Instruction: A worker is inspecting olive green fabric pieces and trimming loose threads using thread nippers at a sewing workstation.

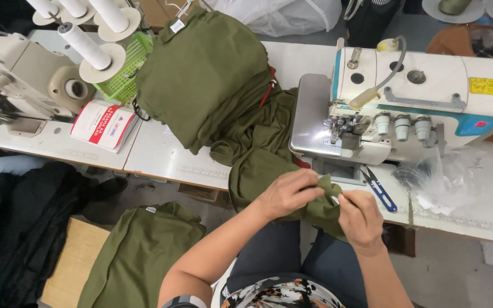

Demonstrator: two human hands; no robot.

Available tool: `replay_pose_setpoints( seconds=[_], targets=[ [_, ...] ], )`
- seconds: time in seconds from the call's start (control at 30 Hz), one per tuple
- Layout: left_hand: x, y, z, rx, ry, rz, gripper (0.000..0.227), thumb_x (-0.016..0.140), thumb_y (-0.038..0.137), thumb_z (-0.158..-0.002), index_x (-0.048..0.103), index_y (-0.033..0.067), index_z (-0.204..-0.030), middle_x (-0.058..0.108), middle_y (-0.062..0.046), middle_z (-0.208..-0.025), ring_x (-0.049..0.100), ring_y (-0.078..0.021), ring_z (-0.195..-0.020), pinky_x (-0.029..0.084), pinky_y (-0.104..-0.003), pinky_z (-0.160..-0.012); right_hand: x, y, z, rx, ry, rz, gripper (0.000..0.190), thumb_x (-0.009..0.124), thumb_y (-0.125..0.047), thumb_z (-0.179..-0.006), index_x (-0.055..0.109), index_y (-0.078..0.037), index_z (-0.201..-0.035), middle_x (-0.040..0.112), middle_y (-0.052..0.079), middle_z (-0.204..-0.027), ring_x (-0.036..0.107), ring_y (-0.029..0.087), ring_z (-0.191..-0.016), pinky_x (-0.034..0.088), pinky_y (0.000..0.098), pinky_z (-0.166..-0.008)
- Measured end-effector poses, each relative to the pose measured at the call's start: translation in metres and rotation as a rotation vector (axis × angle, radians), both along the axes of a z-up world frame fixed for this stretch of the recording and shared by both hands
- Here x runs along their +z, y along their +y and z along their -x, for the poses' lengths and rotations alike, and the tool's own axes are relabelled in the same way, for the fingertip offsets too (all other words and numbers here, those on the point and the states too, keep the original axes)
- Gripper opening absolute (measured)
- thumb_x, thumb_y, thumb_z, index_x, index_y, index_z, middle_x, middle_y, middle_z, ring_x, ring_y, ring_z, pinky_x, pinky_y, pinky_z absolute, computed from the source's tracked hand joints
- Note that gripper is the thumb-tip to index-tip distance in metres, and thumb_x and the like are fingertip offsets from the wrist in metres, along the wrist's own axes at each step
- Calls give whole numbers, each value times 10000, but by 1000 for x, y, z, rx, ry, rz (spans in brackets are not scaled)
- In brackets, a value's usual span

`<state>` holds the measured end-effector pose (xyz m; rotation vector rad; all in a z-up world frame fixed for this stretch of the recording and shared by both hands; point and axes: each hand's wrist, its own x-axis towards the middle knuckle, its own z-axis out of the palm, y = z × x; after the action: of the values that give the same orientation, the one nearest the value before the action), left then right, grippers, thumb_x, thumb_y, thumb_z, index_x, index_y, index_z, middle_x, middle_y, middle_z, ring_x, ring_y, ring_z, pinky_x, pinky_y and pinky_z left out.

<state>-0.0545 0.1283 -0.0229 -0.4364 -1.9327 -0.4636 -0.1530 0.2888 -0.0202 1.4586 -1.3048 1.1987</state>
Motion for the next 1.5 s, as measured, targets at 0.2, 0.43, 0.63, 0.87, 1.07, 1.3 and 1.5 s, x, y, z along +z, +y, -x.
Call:
replay_pose_setpoints(
  seconds=[0.2,0.43,0.63,0.87,1.07,1.3,1.5],
  targets=[
    [-7,7,-8,-25,35,-24,422,378,210,-1128,722,43,-949,564,-110,-878,672,-311,-824,593,-347,-663,-18,0,-4,25,34,69,116,725,247,-835,760,140,-809,691,266,-819,642,284,-609,564,344,-479],
    [36,23,-70,-202,-580,-559,69,645,-8,-996,709,0,-1020,555,-126,-811,629,-330,-723,543,-406,-639,6,27,-46,79,-399,-382,115,676,81,-912,733,-9,-955,669,119,-837,666,304,-616,569,400,-517],
    [91,3,-106,-270,-976,-752,49,732,115,-955,737,112,-1004,737,-34,-947,688,-157,-863,540,-301,-809,39,22,-68,489,-1070,-624,66,749,-26,-852,779,-26,-910,715,84,-734,584,139,-573,462,275,-549],
    [25,-52,-67,129,-1029,-669,107,699,211,-940,750,126,-981,743,-20,-974,683,-199,-850,506,-332,-758,-9,-46,-49,234,-1259,-797,112,656,-162,-986,713,-68,-966,674,10,-791,579,107,-690,451,272,-655],
    [19,-60,-61,92,-1105,-722,157,638,218,-977,750,108,-984,735,-41,-1002,686,-212,-947,513,-349,-836,-22,-44,-34,357,-1552,-822,144,709,-117,-961,766,-6,-1031,733,28,-880,607,91,-795,491,241,-728],
    [63,33,-98,483,-706,-468,151,632,64,-994,688,-35,-1093,671,-179,-993,644,-318,-861,551,-424,-781,-37,-21,-43,463,-1927,-551,106,714,-115,-961,713,-17,-1002,573,-4,-676,387,52,-419,268,174,-415],
    [0,85,-99,778,-552,-318,380,494,66,-1051,478,-186,-1334,537,-361,-1259,542,-487,-1189,472,-577,-1048,-37,-32,-97,582,-2089,-343,119,664,12,-961,696,55,-1066,707,154,-953,686,239,-853,576,338,-782]
  ],
)
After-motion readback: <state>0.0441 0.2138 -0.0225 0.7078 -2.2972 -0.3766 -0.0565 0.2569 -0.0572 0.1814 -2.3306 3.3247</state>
